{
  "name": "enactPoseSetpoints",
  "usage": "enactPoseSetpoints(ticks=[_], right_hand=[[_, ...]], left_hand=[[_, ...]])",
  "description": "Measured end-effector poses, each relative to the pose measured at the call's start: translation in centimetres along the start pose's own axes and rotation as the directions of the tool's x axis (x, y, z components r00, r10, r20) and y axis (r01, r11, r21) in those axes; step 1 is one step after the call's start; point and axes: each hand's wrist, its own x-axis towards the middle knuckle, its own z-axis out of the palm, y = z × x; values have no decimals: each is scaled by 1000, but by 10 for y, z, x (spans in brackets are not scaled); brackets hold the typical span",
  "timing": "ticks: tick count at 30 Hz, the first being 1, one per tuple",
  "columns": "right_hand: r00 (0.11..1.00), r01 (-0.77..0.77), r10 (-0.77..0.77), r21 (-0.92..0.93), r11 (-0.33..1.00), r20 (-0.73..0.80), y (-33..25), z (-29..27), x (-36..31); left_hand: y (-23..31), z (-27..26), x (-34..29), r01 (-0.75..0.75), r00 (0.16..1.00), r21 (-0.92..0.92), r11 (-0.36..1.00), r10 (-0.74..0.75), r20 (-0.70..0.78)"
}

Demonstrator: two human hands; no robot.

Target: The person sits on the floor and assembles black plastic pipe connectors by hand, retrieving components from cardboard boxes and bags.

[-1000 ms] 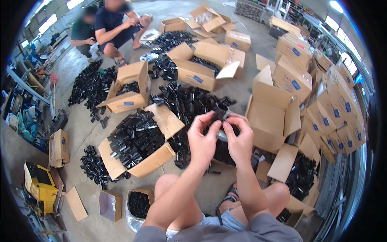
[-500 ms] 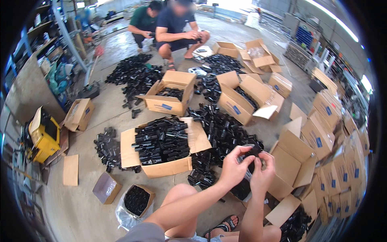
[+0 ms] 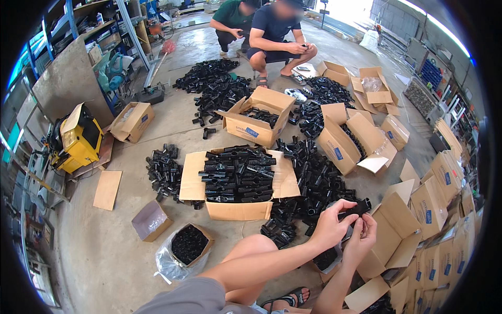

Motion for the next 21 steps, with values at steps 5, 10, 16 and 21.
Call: enactPoseSetpoints(ticks=[5,10,16,21], right_hand=[[996,-65,67,-32,997,58,-6,2,-1],[998,58,-57,9,998,-10,-2,5,-4],[998,65,-60,-262,963,26,-10,4,-4],[995,80,-83,-55,995,-50,1,10,-8]], left_hand=[[-3,-5,-4,-17,1000,84,996,16,14],[0,0,-2,-8,1000,36,999,7,12],[7,-2,-6,-36,999,99,994,36,4],[5,-3,-8,-19,1000,55,998,20,-13]])
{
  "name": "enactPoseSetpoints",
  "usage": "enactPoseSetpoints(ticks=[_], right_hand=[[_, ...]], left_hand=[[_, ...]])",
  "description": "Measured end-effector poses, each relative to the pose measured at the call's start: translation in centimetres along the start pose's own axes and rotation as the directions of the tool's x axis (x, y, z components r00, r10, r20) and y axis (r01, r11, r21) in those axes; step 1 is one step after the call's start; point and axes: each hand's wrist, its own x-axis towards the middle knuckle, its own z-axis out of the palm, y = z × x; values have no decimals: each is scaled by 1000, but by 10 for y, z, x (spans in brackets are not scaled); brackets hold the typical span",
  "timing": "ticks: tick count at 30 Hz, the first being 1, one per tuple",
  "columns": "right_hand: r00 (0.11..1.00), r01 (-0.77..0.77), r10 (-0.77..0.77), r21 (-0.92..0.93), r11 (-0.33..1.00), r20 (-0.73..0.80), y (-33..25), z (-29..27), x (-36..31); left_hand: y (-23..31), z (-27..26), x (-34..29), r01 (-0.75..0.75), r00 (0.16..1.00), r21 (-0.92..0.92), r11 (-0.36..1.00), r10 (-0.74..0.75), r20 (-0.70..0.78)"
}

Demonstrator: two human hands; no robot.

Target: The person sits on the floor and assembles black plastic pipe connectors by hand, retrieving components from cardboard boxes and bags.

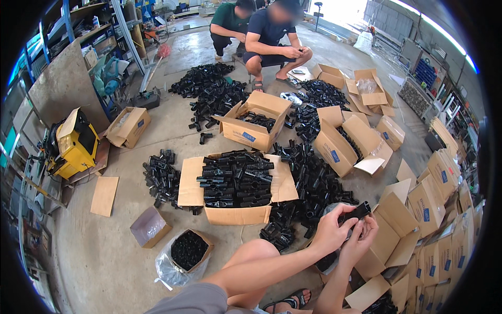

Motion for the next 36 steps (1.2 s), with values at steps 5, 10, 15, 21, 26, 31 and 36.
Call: enactPoseSetpoints(ticks=[5,10,15,21,26,31,36], right_hand=[[992,-121,115,129,984,53,1,1,-1],[997,-71,77,-189,979,21,-1,-2,-3],[996,-90,90,11,996,6,1,0,-7],[991,-131,134,-159,979,7,4,-13,-11],[949,-314,315,20,949,-26,-7,-60,-16],[931,-358,349,-70,931,-108,6,-139,-31],[857,-441,339,-210,873,-389,11,-269,-90]], left_hand=[[-1,-2,0,-20,1000,48,999,20,5],[3,2,-6,-39,999,79,996,38,4],[1,1,-6,12,1000,66,998,-13,6],[-4,0,-8,57,997,147,987,-64,44],[-39,22,-17,222,975,24,975,-223,25],[-41,-1,-13,446,895,-74,892,-446,16],[-19,23,-11,553,831,-75,830,-544,111]])
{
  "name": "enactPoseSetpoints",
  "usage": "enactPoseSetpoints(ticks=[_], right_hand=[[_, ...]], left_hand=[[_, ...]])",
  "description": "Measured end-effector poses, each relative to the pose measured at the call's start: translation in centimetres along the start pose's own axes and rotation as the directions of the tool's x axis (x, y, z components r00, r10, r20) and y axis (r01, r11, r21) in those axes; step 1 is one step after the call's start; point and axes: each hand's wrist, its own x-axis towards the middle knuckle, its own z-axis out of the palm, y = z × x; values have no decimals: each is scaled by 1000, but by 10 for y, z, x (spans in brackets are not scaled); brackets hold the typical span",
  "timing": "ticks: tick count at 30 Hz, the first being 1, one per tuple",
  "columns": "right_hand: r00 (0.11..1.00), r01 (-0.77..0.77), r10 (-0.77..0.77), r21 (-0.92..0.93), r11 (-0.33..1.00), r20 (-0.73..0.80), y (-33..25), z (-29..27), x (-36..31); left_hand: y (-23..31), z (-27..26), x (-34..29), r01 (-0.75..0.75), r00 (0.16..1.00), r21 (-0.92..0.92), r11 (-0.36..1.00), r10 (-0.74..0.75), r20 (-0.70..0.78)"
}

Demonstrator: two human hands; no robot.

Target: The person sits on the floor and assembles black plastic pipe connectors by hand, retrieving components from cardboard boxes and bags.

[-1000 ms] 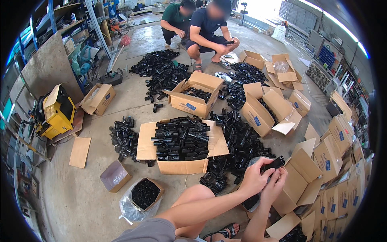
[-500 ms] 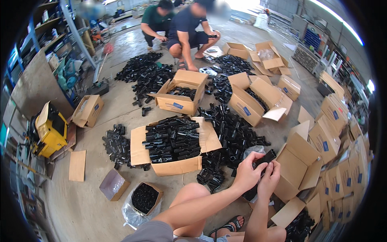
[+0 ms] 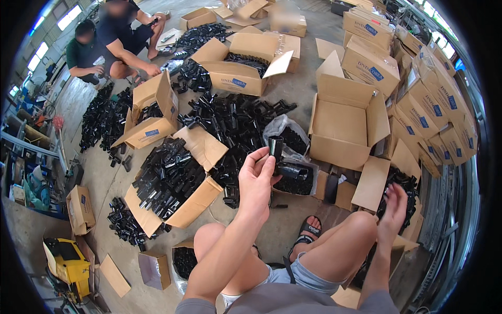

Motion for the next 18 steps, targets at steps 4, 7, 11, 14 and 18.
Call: enactPoseSetpoints(ticks=[4,7,11,14,18], right_hand=[[985,-152,153,-14,988,81,56,-60,-82],[960,-256,265,-93,962,90,70,-64,-146],[837,-536,541,-76,841,83,48,-81,-150],[892,-450,448,11,893,64,65,-80,-156],[900,-435,431,72,897,64,63,-85,-148]], left_hand=[[-10,2,1,81,997,-24,996,-81,7],[-26,3,12,129,991,17,992,-128,-33],[-60,-20,33,137,990,224,965,-123,-75],[-93,-27,51,148,988,363,920,-118,-105],[-136,-29,80,134,990,721,680,-54,-134]])
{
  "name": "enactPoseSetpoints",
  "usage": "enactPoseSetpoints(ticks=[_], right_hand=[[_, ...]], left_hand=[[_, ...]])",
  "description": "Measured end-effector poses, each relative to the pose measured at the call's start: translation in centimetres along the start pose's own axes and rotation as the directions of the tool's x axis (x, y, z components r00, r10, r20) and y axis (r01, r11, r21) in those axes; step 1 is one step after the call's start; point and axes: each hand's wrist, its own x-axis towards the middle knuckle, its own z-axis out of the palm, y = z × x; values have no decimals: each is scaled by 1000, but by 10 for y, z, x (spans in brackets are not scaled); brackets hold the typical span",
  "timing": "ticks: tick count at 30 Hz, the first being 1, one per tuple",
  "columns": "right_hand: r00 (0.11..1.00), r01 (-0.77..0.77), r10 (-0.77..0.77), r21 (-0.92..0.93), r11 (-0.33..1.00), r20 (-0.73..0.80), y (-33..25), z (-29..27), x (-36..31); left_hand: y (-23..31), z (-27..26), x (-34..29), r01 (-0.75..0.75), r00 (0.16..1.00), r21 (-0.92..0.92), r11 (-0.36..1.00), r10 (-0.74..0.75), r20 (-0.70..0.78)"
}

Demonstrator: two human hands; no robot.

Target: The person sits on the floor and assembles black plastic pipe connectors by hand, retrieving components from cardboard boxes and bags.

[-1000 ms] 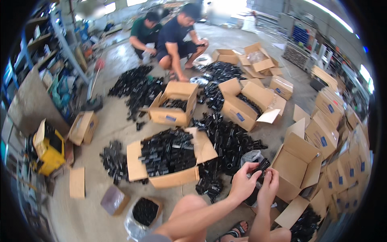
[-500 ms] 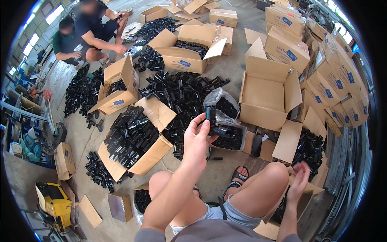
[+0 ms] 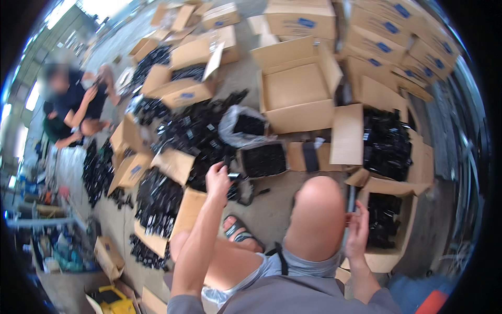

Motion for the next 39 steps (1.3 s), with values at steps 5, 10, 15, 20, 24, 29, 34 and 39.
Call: enactPoseSetpoints(ticks=[5,10,15,20,24,29,34,39], right_hand=[[989,-35,31,21,999,147,-16,2,11],[995,65,-61,-44,997,77,-14,-22,1],[992,47,-51,38,998,116,-11,-31,15],[973,210,-222,166,964,59,-59,22,45],[951,286,-308,300,910,29,-124,41,43],[864,374,-267,-186,909,428,-199,134,-7],[792,319,-377,201,926,480,-161,191,14],[809,132,-317,373,918,494,-156,200,27]], left_hand=[[-115,-23,88,-37,994,44,998,41,-103],[-142,44,69,-67,969,309,949,-12,246],[-185,85,6,463,837,147,874,-486,250],[-190,50,-19,513,842,-375,773,-368,394],[-95,59,-47,534,814,-598,598,-171,556],[-9,-18,-96,383,855,-799,463,148,496],[58,-47,-150,170,832,-862,478,399,386],[63,-64,-162,62,852,-799,598,385,354]])
